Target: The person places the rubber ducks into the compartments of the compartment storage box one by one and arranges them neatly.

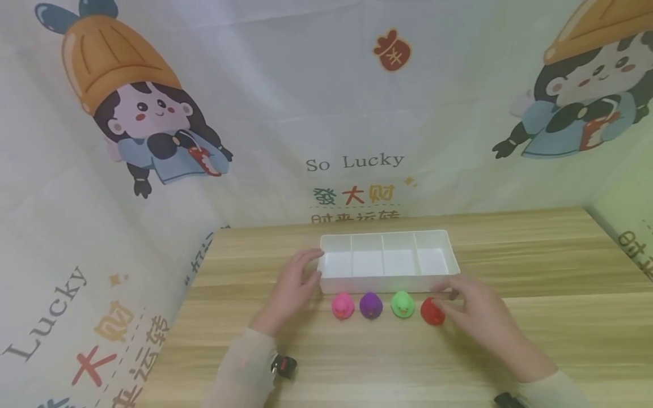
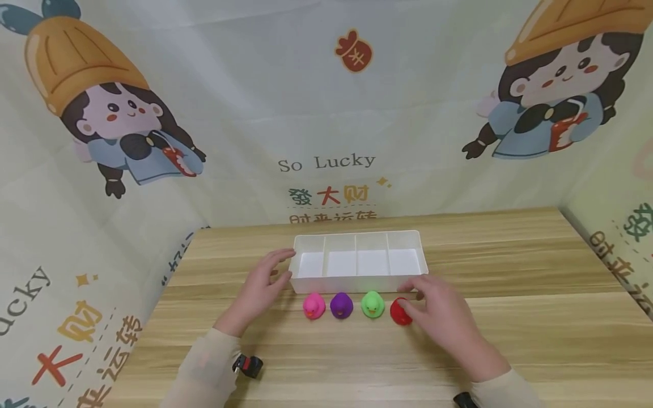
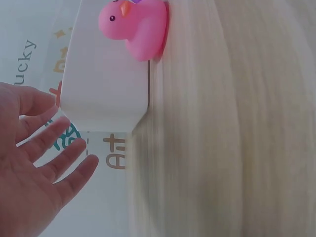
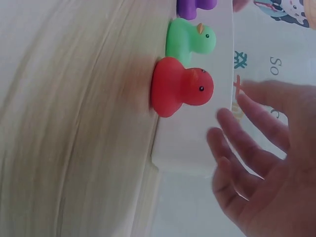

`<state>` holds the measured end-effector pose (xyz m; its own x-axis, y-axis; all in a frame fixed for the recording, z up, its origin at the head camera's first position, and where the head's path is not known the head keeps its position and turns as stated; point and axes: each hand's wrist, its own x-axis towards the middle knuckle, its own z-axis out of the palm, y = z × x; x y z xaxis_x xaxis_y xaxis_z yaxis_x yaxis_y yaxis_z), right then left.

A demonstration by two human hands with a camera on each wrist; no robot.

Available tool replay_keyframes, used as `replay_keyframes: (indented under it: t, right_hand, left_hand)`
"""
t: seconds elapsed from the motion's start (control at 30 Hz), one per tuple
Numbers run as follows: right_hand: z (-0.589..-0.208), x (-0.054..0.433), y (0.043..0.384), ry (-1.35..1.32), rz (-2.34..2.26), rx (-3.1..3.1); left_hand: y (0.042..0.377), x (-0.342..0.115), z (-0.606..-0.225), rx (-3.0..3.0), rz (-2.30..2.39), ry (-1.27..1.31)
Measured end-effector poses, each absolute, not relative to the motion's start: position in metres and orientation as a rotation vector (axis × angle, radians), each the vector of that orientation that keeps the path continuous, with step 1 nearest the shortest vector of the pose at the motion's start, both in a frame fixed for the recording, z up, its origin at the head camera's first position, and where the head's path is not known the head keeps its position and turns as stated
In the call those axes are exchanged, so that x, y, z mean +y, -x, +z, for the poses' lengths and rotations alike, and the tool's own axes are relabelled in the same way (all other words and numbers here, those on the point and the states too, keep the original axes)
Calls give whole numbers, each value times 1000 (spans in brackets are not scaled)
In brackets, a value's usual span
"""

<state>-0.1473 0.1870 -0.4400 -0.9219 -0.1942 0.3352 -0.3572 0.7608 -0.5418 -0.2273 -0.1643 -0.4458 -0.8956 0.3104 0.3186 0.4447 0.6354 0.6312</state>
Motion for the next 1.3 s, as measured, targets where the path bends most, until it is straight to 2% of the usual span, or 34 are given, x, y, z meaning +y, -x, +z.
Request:
replay_keyframes:
  t: [0.6,1.3]
  right_hand:
    - [-451,195,146,-552,991,-2867]
    - [-449,188,149,-533,975,-2897]
  left_hand:
    - [233,-167,-451,-2706,-1163,602]
    - [247,-184,-456,-2682,-1172,758]
